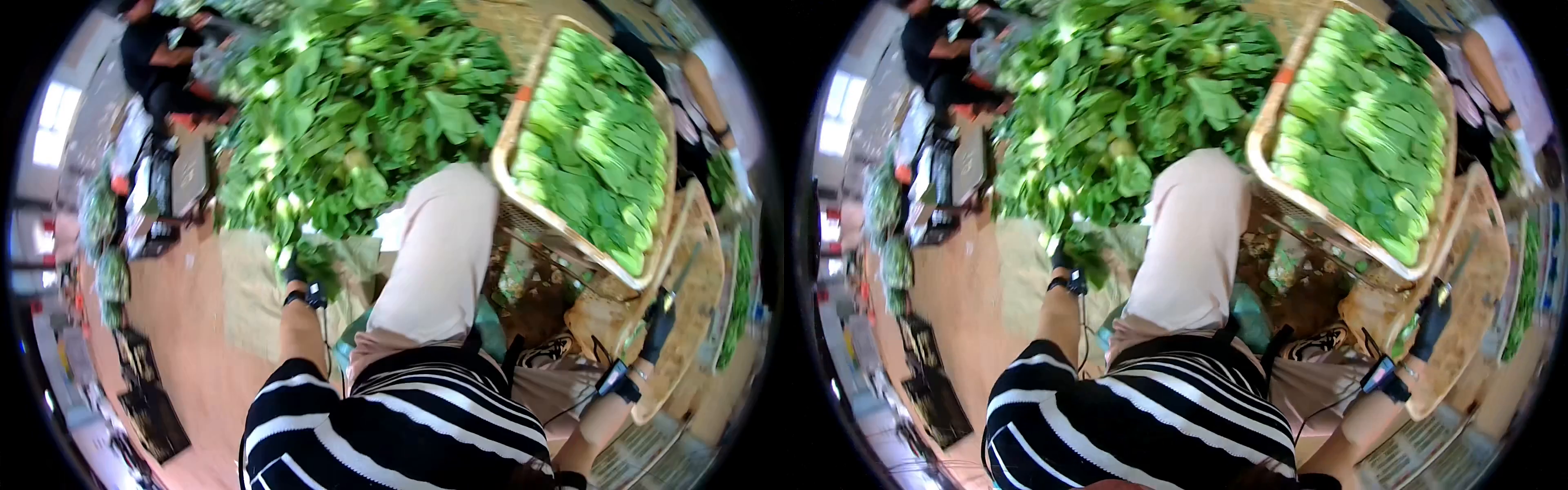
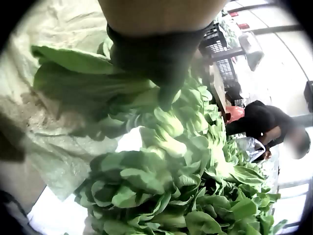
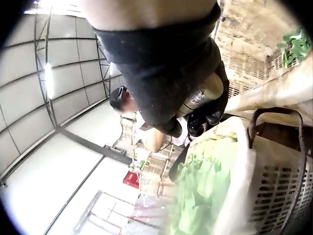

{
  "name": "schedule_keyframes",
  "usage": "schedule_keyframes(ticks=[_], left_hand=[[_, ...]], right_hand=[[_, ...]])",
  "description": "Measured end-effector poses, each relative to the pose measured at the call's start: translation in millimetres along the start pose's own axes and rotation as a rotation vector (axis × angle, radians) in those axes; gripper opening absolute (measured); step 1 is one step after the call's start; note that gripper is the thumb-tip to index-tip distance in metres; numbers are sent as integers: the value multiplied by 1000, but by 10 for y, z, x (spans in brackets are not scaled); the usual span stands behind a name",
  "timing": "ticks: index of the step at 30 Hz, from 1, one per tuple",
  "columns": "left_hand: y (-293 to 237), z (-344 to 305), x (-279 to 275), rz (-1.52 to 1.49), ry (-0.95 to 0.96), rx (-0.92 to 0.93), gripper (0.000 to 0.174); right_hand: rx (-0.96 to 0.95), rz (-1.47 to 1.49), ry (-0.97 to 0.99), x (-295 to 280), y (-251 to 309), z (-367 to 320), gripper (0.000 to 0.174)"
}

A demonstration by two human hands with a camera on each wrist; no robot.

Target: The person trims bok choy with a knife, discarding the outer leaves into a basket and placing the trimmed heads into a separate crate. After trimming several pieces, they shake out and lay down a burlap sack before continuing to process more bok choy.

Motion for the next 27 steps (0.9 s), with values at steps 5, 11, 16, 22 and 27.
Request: schedule_keyframes(ticks=[5, 11, 16, 22, 27], left_hand=[[-902, 697, 172, 836, -99, 639, 46], [-2071, -697, 3546, 656, 503, 906, 29], [-1173, -1264, 6009, 1065, 1465, 659, 36], [478, -1037, 7242, 2090, 994, 1283, 71], [595, -1126, 7329, 2222, 847, 1276, 76]], right_hand=[[127, 32, -76, 238, 312, -160, 22], [-17, 170, -44, 166, 555, -41, 18], [-59, 208, -14, 332, 768, 70, 15], [-99, -24, -6, 143, 791, -120, 16], [-54, 65, -57, -109, 743, -263, 15]])
Point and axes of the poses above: each hand's wrist, its own z-axis towards the middle knuckle, its own x-axis out of the palm, y = z × x, the point moved 1 cm from there along z, towards the middle knuckle, and after that the axes turned 14 degrees about y, right-handed, at the moved point
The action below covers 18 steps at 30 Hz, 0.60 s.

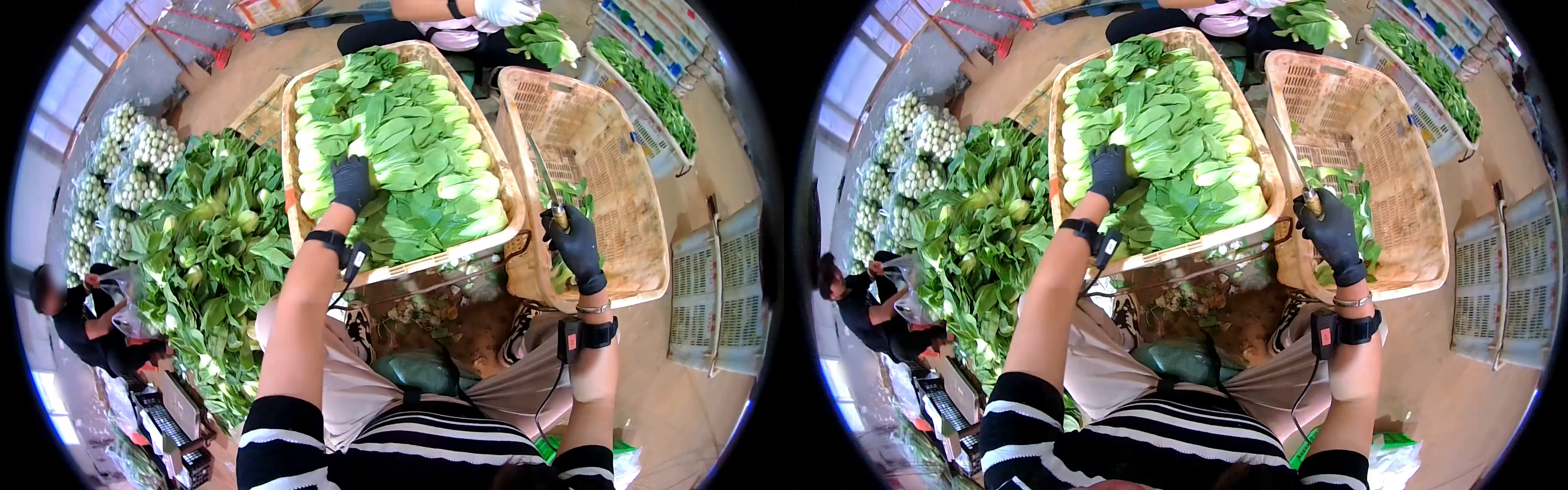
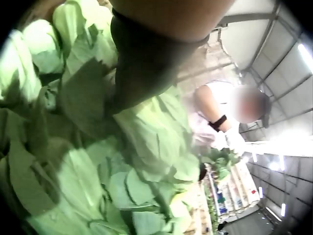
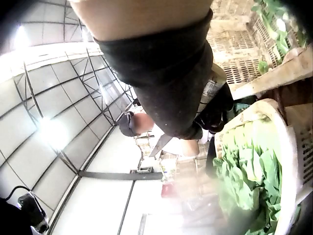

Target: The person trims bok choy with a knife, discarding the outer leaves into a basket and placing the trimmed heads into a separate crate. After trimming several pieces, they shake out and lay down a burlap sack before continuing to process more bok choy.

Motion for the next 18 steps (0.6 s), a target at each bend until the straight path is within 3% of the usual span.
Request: schedule_keyframes(ticks=[2, 5, 6, 8, 10, 13, 16, 18], left_hand=[[11, -162, -175, 109, -264, 66, 66], [-101, -566, -713, -143, -126, 109, 55], [-195, -794, -925, -231, -131, 178, 64], [-395, -1135, -1102, -367, -362, 430, 78], [-678, -1435, -1376, -467, -376, 578, 92], [-1092, -1669, -1533, -681, -441, 742, 107], [-1459, -1714, -1508, -1018, -505, 806, 109], [-1695, -1720, -1461, -1060, -513, 766, 108]], right_hand=[[-56, 19, 0, -46, 7, -19, 16], [-152, -158, -79, 52, -21, -5, 25], [-220, -224, -128, 149, 64, -28, 33], [-362, -2, -44, 291, 320, -92, 57], [-644, -84, -116, 416, 443, -116, 74], [-541, 44, -11, 412, 591, -251, 78], [-349, 393, 168, 310, 430, -350, 49], [-160, 553, 291, 344, 231, -348, 35]])
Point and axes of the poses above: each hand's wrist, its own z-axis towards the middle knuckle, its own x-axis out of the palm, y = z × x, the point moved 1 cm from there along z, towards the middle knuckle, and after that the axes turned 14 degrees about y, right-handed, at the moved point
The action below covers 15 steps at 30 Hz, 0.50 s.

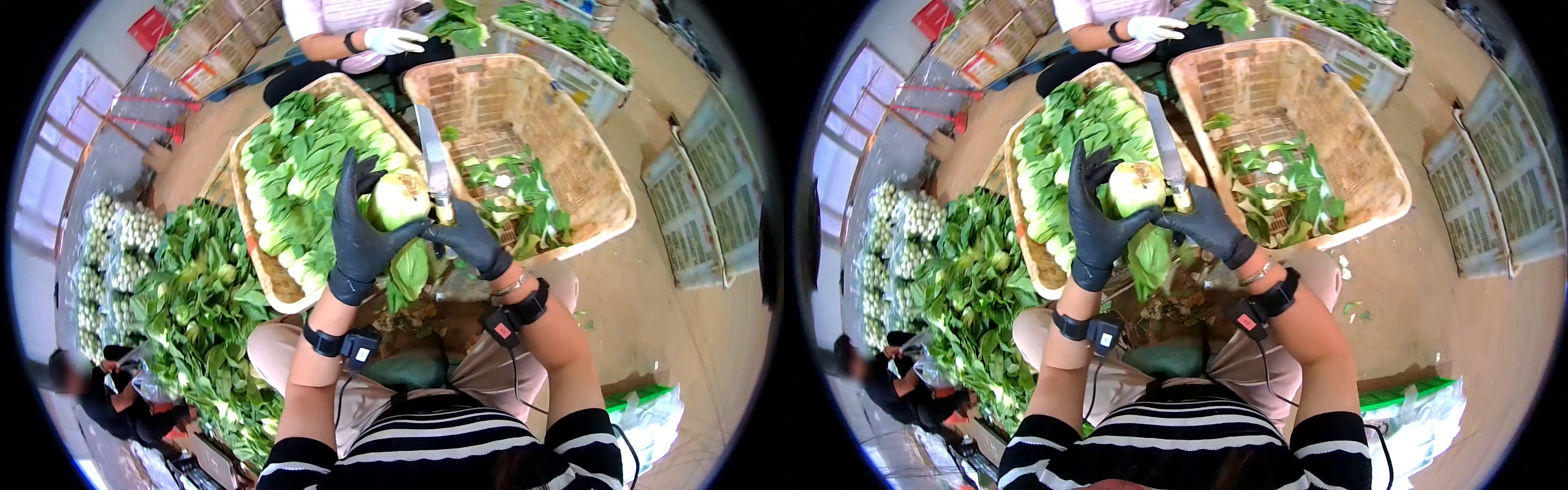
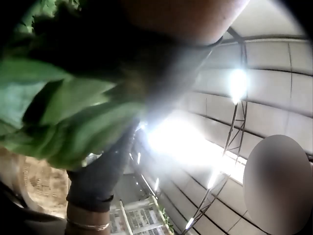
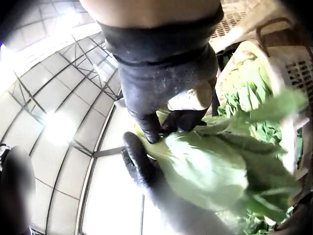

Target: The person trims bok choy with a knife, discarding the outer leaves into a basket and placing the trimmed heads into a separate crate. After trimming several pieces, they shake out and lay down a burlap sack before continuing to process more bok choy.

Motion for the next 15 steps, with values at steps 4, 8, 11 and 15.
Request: schedule_keyframes(ticks=[4, 8, 11, 15], left_hand=[[96, 0, 164, 487, -82, -20, 97], [240, -110, 347, -244, 212, -319, 94], [403, -56, 462, -676, 249, -243, 80], [528, 34, 571, -488, 334, -370, 64]], right_hand=[[-256, 216, -189, 12, -34, -55, 37], [-118, 103, -182, -143, -96, -150, 38], [23, -180, -189, -225, -79, -233, 40], [-209, -1117, -503, -275, 90, -380, 36]])
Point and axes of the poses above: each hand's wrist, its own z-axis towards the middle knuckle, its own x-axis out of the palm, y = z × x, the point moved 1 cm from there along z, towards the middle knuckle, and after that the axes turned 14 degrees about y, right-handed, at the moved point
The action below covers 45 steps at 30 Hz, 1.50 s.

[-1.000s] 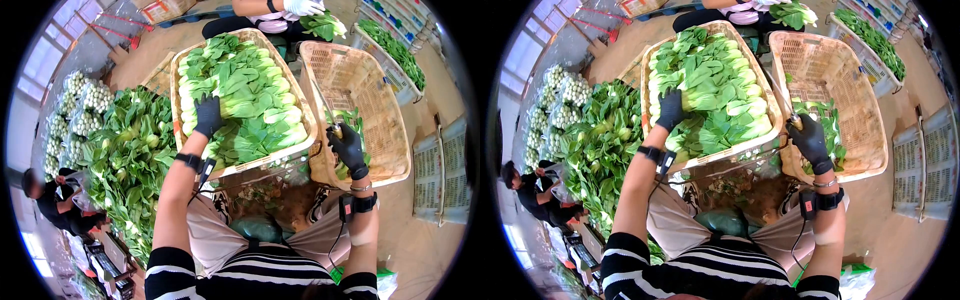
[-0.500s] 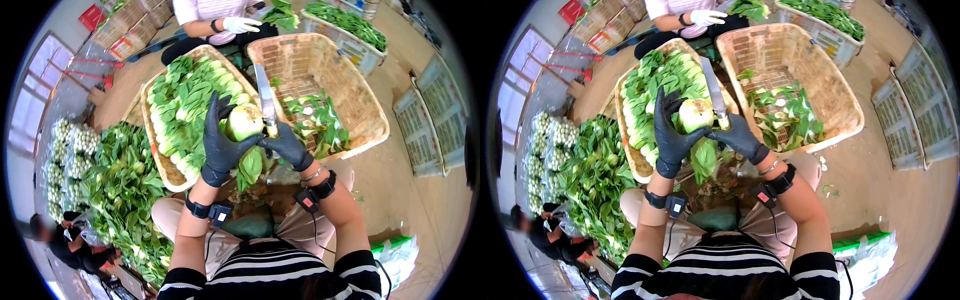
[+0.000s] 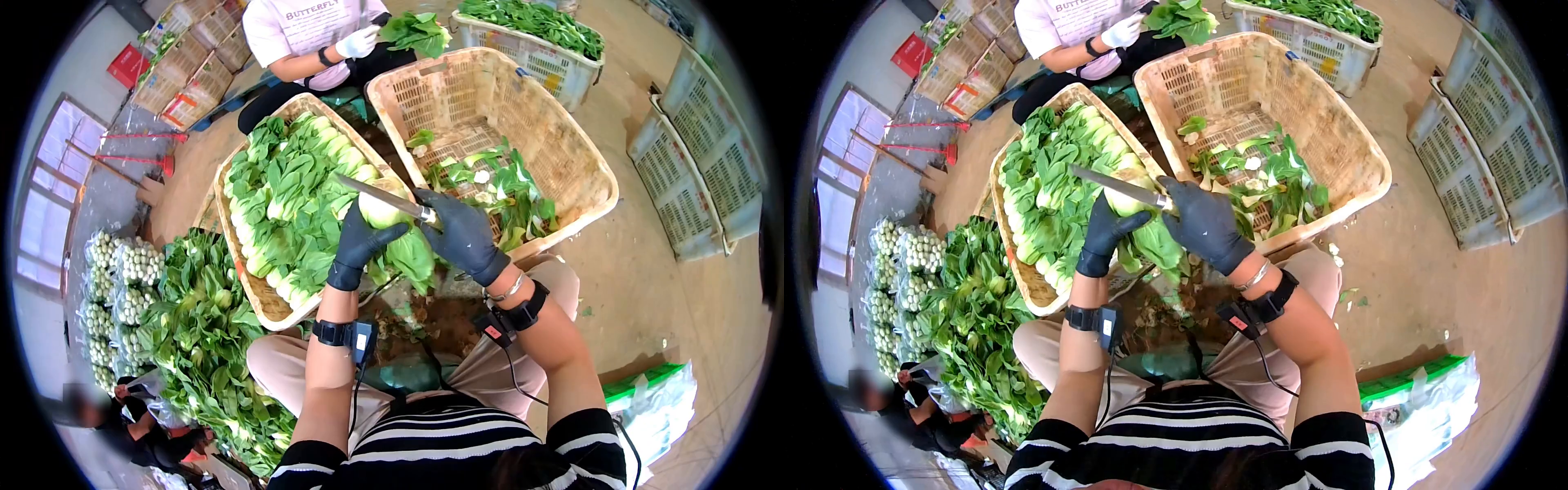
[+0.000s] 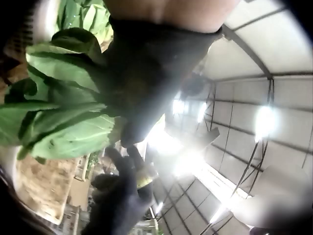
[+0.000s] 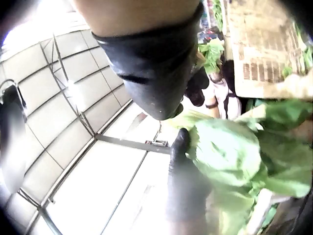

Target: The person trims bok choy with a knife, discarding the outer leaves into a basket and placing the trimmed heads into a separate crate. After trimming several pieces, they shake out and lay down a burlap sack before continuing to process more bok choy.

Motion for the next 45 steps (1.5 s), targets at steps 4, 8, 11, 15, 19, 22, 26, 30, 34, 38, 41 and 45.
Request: schedule_keyframes(ticks=[4, 8, 11, 15, 19, 22, 26, 30, 34, 38, 41, 45], left_hand=[[66, 151, 97, 413, 85, -18, 65], [75, 292, 309, 339, 60, 71, 66], [125, 341, 424, 440, 59, 174, 66], [75, 419, 539, 442, 19, 206, 67], [-164, 549, 663, 629, 42, 114, 63], [-5, 709, 832, 507, 32, 85, 66], [-168, 654, 909, 343, 0, 171, 73], [-491, 814, 658, 641, 122, 231, 73], [-110, 814, 662, 439, 116, 139, 73], [116, 815, 796, 380, 151, 120, 78], [79, 795, 852, 434, 225, 131, 86], [96, 798, 654, 162, 356, 51, 82]], right_hand=[[-25, -240, 3, -138, -188, -84, 19], [-16, -267, 16, -95, -355, -179, 13], [54, -293, 12, -109, -422, -238, 10], [83, -325, 34, -162, -570, -260, 9], [144, -322, -30, -290, -783, -208, 9], [393, -346, 117, -237, -1048, -237, 8], [580, -424, 274, -215, -1806, -622, 13], [698, -363, 253, -348, -1773, -641, 18], [602, -172, 273, -506, -1459, -398, 29], [301, 490, 43, -377, -1011, -148, 56], [191, 279, 50, -331, -1035, -130, 57], [186, 497, 322, -518, -1096, -94, 56]])
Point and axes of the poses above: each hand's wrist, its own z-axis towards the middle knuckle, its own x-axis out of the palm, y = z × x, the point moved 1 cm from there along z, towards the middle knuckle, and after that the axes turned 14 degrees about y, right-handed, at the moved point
